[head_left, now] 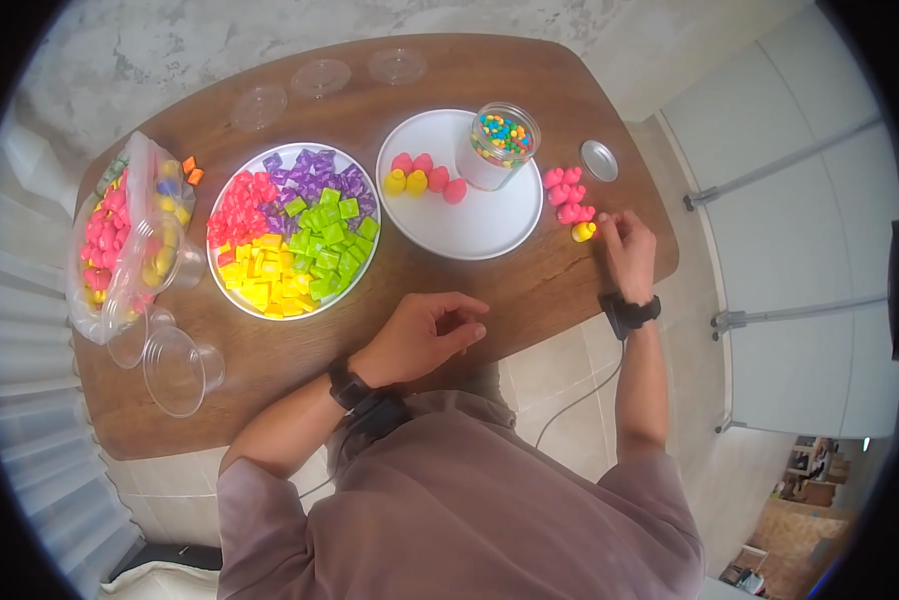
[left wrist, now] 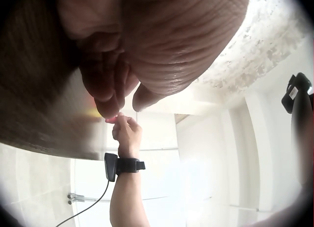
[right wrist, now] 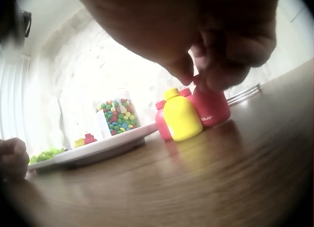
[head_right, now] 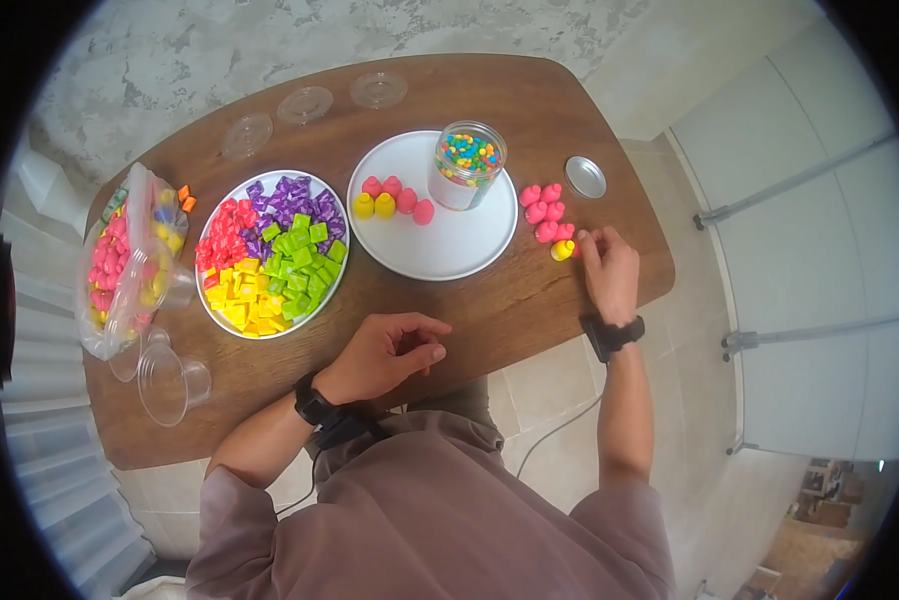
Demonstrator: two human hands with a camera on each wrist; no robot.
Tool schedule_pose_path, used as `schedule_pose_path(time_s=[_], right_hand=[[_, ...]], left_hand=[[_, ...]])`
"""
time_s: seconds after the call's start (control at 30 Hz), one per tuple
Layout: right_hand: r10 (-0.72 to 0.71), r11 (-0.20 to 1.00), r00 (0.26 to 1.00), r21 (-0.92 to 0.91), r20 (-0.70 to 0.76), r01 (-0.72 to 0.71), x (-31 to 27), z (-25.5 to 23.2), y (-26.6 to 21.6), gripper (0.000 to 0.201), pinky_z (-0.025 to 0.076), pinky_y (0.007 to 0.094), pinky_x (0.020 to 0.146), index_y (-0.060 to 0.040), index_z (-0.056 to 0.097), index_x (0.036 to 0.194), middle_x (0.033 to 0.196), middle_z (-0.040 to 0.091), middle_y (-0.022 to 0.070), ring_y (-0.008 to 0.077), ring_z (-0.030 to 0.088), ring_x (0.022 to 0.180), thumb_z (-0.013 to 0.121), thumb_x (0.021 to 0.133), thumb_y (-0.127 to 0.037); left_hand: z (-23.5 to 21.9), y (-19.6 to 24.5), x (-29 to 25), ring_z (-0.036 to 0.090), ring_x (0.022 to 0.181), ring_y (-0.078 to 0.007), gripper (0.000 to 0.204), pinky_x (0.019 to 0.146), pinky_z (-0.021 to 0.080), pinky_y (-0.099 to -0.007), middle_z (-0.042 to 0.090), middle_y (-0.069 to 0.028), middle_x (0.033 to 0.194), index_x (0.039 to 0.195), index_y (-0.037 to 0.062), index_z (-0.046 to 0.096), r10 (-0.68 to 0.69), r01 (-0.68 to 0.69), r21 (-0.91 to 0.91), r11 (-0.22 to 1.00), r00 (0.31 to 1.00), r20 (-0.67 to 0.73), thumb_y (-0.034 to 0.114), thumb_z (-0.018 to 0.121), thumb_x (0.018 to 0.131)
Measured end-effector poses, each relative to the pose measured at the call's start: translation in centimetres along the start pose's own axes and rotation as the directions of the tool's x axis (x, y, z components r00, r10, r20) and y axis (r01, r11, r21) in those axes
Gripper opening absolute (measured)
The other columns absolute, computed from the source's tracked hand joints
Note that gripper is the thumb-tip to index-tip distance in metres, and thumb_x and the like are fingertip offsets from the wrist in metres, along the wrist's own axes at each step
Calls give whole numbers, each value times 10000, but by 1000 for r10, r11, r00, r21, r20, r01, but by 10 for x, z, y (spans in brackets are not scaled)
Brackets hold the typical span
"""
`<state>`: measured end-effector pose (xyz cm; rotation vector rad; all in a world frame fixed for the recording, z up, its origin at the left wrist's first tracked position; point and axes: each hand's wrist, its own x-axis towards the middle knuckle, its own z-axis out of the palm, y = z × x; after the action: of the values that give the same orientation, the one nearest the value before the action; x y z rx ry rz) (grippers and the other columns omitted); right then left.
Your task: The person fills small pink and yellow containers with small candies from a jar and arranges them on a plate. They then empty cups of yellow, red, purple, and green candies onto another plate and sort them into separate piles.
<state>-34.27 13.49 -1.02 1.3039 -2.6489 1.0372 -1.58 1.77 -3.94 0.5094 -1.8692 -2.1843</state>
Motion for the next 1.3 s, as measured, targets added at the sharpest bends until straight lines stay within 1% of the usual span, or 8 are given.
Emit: schedule_pose_path(time_s=[0.17,0.3,0.5,0.67,1.0,1.07,1.13,1.3], right_hand=[[276,843,958,461,75,-279,-4,13,7,242,426,228,585,-35,676,1059,756,649,-4,75,569,637,630,1020,-270],[346,702,937,649,50,-294,-33,16,22,274,453,220,644,-1,641,1145,804,635,9,76,576,718,634,1027,-248],[226,769,972,624,-66,-137,-75,42,8,217,437,210,705,15,628,1149,832,616,6,68,552,763,649,1014,-154],[171,683,979,703,112,-200,-97,60,-46,197,428,211,718,29,634,1133,831,599,-1,64,538,784,646,1009,-124],[-114,912,993,398,4,103,-111,70,-57,157,450,231,643,16,665,1093,781,598,2,77,511,680,674,972,-85],[-133,912,991,394,30,111,-110,69,-59,151,458,236,656,17,667,1082,786,603,10,83,518,690,677,968,-81],[-135,918,989,384,61,101,-110,68,-60,144,467,240,670,19,668,1071,792,607,18,89,525,701,680,964,-77],[-217,941,969,290,121,174,-109,64,-59,147,480,263,698,9,663,1076,857,614,32,106,553,759,685,945,-52]], left_hand=[[-1,-2,1,631,773,-61,281,699,514,-233,678,-13,902,1235,-11,666,8,-8,3,1000,1000,8,77,690,969],[-1,-1,1,630,769,-64,279,699,515,-234,677,-15,897,1230,-13,666,-5,5,-5,1000,1000,4,81,690,968],[-3,1,2,639,763,-71,264,696,523,-244,687,-34,896,1212,-16,668,22,-21,50,999,1000,-15,75,689,965],[-2,2,5,661,740,-88,255,694,537,-267,712,-58,904,1199,-18,672,17,-17,4,1000,1000,9,93,678,969],[8,-1,-11,693,738,-131,253,701,548,-292,716,-88,875,1177,-17,679,73,-75,1,997,981,-181,121,660,966],[11,-8,-32,715,779,-214,230,712,564,-339,719,-133,910,1138,1,693,327,-218,424,879,922,-205,128,662,948],[4,-11,-59,705,791,-259,210,709,564,-370,706,-141,907,1105,15,697,422,-208,589,781,871,-252,135,667,936],[-22,-29,-139,641,737,-321,114,629,525,-439,621,-115,807,991,54,684,560,80,887,454,749,-354,135,676,911]])
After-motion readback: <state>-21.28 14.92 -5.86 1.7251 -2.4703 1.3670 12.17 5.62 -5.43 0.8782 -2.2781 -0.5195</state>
